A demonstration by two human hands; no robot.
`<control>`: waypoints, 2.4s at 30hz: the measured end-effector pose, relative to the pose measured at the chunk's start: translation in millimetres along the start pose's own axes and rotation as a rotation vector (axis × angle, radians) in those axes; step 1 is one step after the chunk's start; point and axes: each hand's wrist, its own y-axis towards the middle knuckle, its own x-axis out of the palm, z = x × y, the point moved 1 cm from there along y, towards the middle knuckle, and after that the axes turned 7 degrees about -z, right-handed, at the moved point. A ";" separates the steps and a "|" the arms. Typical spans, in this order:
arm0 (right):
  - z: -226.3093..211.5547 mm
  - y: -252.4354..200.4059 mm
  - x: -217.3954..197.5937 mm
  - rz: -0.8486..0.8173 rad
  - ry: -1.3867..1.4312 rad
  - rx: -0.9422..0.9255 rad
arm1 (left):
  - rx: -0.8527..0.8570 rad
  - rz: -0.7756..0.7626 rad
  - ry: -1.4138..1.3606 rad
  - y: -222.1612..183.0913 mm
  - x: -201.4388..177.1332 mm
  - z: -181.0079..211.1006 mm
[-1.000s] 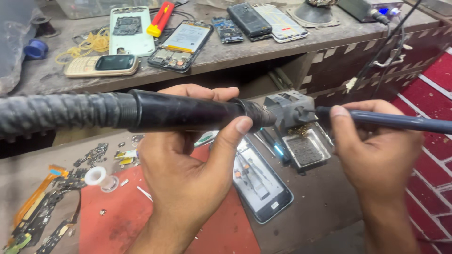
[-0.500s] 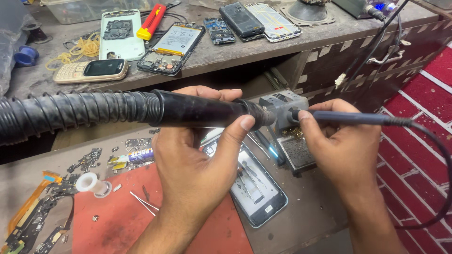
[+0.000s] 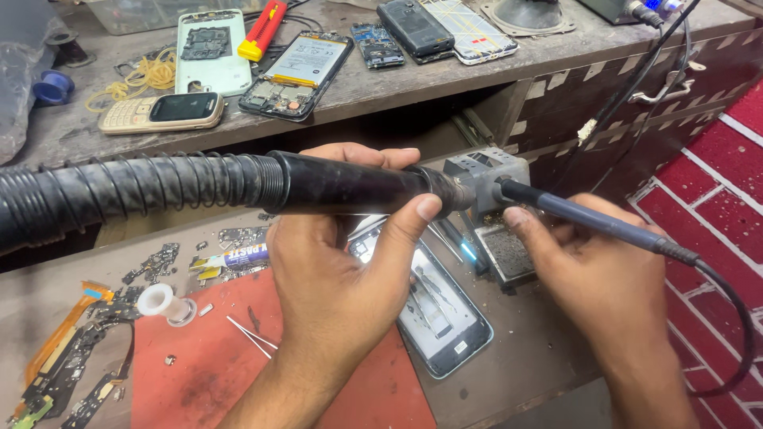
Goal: The person uses a hot air gun to heat a small circuit board while simultaneously using tweezers to manipulate and reposition tiny electronic components. The operator carefully targets specific areas of the board with the heat source and adjusts the placement of the components with precision.
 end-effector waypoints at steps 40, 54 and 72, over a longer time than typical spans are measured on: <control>-87.2 -79.8 80.6 -0.764 0.203 -0.465 | -0.062 0.084 0.037 -23.9 -87.2 28.5; -105.8 -99.1 101.5 -0.740 0.035 -0.437 | -0.041 0.105 0.046 -33.8 -104.9 27.1; -87.0 -106.3 111.1 -0.664 0.024 -0.658 | -0.017 0.162 0.075 -23.5 -107.3 39.2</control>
